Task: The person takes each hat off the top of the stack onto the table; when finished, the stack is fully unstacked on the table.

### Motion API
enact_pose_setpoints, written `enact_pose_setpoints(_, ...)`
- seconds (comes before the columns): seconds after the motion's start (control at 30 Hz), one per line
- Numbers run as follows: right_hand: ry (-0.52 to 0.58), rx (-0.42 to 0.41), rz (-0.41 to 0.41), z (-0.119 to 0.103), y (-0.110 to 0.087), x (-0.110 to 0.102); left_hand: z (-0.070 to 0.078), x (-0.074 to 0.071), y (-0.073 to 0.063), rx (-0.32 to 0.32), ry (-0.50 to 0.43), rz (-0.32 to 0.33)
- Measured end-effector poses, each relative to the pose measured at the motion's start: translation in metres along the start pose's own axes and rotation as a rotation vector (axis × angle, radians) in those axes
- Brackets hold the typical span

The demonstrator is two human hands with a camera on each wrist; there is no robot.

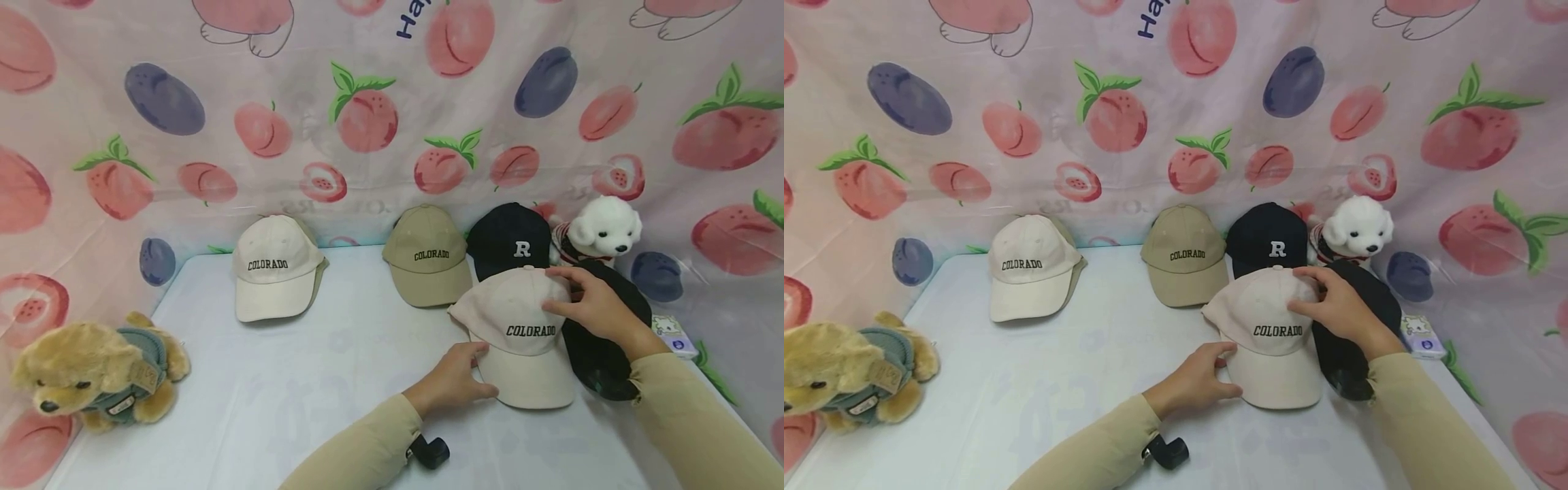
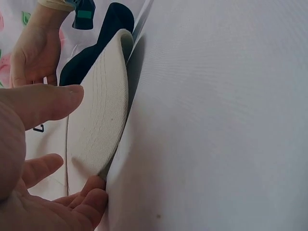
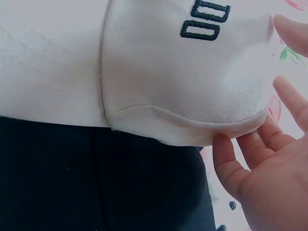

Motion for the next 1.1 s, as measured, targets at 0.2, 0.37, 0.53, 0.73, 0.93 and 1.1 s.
enact_pose_setpoints(0.2,-0.011,-0.002,0.026,-0.001,-0.002,-0.003,-0.002,-0.002,-0.002,-0.021,0.003,-0.011)
enact_pose_setpoints(0.37,0.003,-0.03,0.065,-0.005,-0.002,-0.005,-0.006,-0.007,-0.006,-0.025,-0.024,-0.008)
enact_pose_setpoints(0.53,0.033,-0.071,0.122,-0.015,-0.004,-0.008,-0.015,-0.02,-0.013,-0.018,-0.047,0.023)
enact_pose_setpoints(0.73,0.097,-0.143,0.126,-0.031,-0.003,-0.007,-0.026,-0.051,-0.027,-0.009,-0.062,0.096)
enact_pose_setpoints(0.93,0.168,-0.21,0.095,-0.045,0.0,0.003,-0.038,-0.085,-0.045,-0.014,-0.083,0.175)
enact_pose_setpoints(1.1,0.203,-0.262,0.061,-0.059,0.006,0.015,-0.049,-0.112,-0.06,-0.024,-0.099,0.242)
Point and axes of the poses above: each hand's wrist, its own y-axis towards the middle knuckle, its own x-axis out of the palm, z = x × y, the point moved 1 cm from there along y, towards the middle knuckle, and after that the axes turned 3 degrees about y, right-handed, at the moved point
